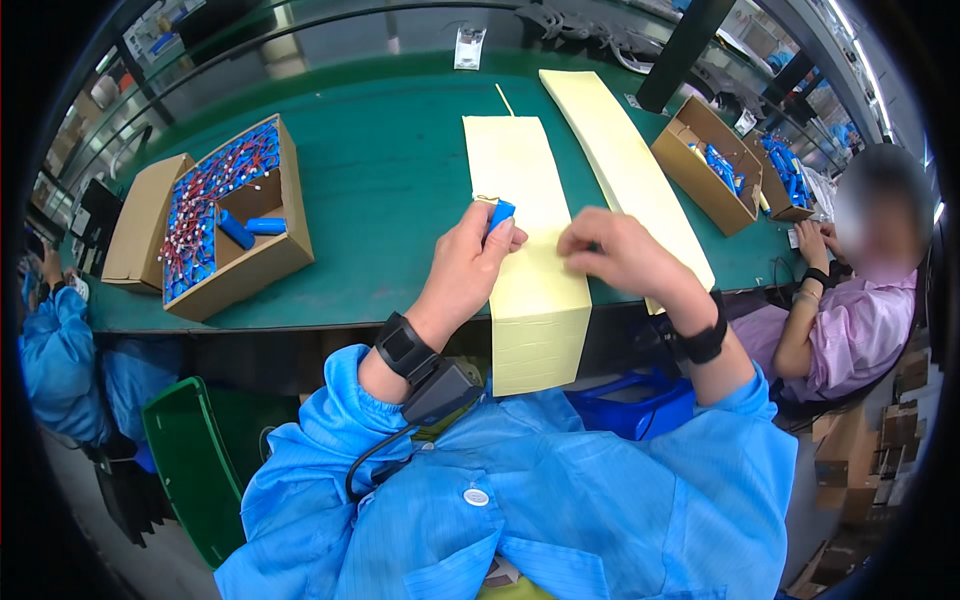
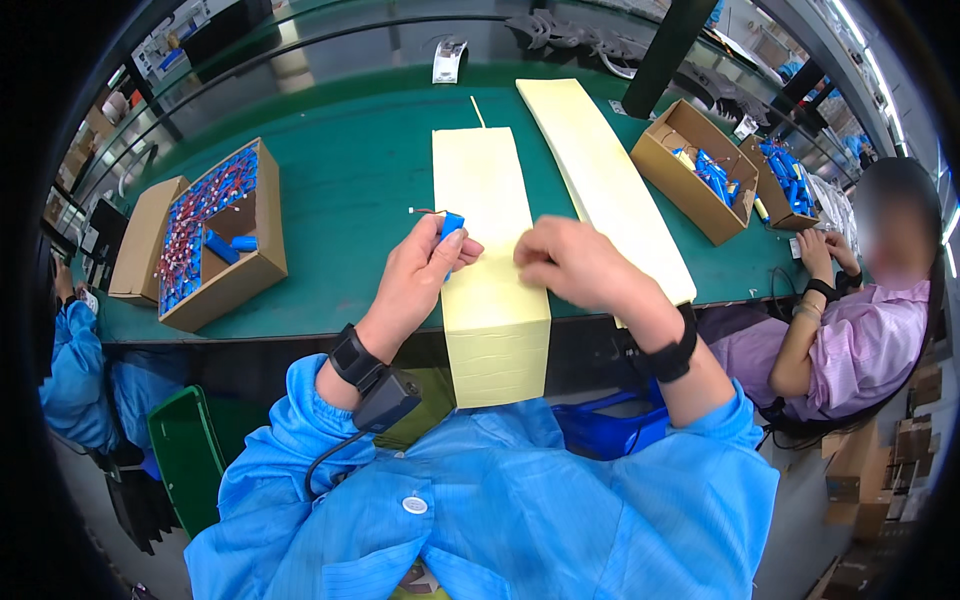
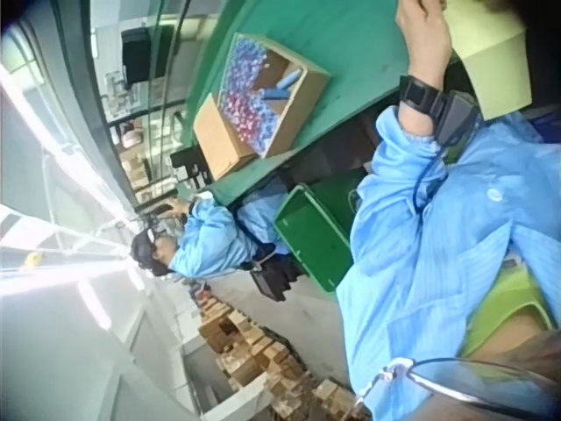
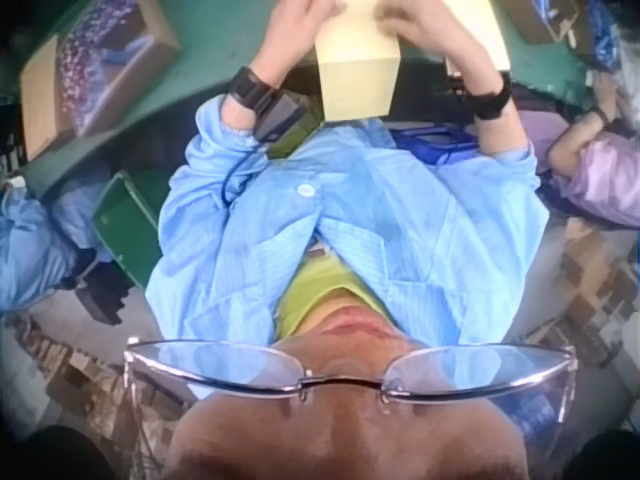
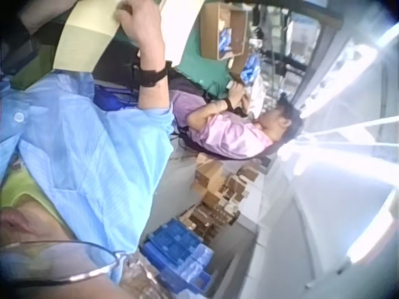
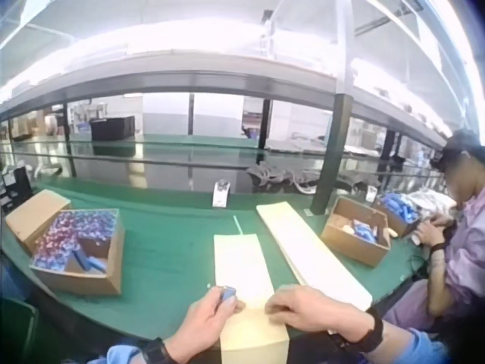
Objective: Assembling electronic components by wrapping blue battery cells with adhesive strips.
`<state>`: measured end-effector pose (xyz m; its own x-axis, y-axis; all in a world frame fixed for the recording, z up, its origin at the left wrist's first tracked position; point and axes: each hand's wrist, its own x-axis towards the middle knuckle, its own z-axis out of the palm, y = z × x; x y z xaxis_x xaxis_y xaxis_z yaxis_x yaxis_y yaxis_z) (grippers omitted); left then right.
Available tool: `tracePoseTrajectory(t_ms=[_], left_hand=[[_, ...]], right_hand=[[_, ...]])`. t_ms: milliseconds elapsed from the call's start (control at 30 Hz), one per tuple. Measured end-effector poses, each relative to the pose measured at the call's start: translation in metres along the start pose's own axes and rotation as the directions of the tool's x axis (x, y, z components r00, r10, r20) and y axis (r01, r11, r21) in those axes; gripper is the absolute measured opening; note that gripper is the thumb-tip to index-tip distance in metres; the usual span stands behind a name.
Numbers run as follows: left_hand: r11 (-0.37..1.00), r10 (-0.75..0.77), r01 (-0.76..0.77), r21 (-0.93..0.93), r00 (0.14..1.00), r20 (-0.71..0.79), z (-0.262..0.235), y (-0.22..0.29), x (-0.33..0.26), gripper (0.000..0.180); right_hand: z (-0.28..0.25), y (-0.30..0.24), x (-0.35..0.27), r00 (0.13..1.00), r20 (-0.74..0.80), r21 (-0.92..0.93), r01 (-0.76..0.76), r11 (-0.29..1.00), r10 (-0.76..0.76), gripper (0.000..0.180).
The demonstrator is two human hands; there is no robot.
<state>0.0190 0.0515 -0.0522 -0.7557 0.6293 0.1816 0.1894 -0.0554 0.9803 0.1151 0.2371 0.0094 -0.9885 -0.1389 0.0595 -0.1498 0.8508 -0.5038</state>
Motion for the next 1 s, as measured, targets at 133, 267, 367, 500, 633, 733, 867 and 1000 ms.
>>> tracePoseTrajectory(t_ms=[133,267,367,500,633,733,867,1000], left_hand=[[0.998,0.009,-0.009,0.059,1.0,-0.007,0.002,0.005,-0.002,0.025],[0.996,0.02,-0.017,0.088,0.999,-0.033,0.003,0.005,-0.003,0.027],[0.996,0.042,-0.032,0.083,0.993,-0.112,0.0,0.006,-0.005,0.027],[0.981,0.135,-0.103,0.163,0.97,-0.204,-0.01,0.036,-0.006,0.026],[0.944,0.261,-0.207,0.256,0.945,-0.199,-0.005,0.043,-0.002,0.023],[0.902,0.297,-0.24,0.358,0.948,-0.115,0.007,0.033,-0.008,0.023],[0.906,0.172,-0.151,0.395,0.985,-0.018,0.011,0.01,-0.011,0.028],[0.867,0.145,-0.124,0.483,0.989,-0.005,0.013,0.015,-0.011,0.027]], right_hand=[[0.009,-0.021,-0.021,0.992,-0.104,-0.097,-0.078,0.992,0.068,0.012],[0.012,-0.011,-0.016,0.976,0.007,0.059,-0.216,0.975,0.215,0.01],[0.011,-0.015,-0.012,0.986,0.001,-0.005,-0.165,0.986,0.165,0.009],[0.005,-0.018,-0.001,0.984,-0.166,-0.052,-0.071,0.996,0.062,0.008],[0.013,-0.004,0.026,0.971,-0.239,-0.136,-0.056,0.989,0.022,0.008],[0.028,0.01,0.032,0.982,-0.189,-0.24,-0.073,0.968,0.028,0.008],[0.033,0.01,0.028,0.948,-0.278,-0.321,0.063,0.945,-0.157,0.01],[0.031,0.008,0.028,0.768,-0.453,-0.385,0.289,0.876,-0.452,0.009]])
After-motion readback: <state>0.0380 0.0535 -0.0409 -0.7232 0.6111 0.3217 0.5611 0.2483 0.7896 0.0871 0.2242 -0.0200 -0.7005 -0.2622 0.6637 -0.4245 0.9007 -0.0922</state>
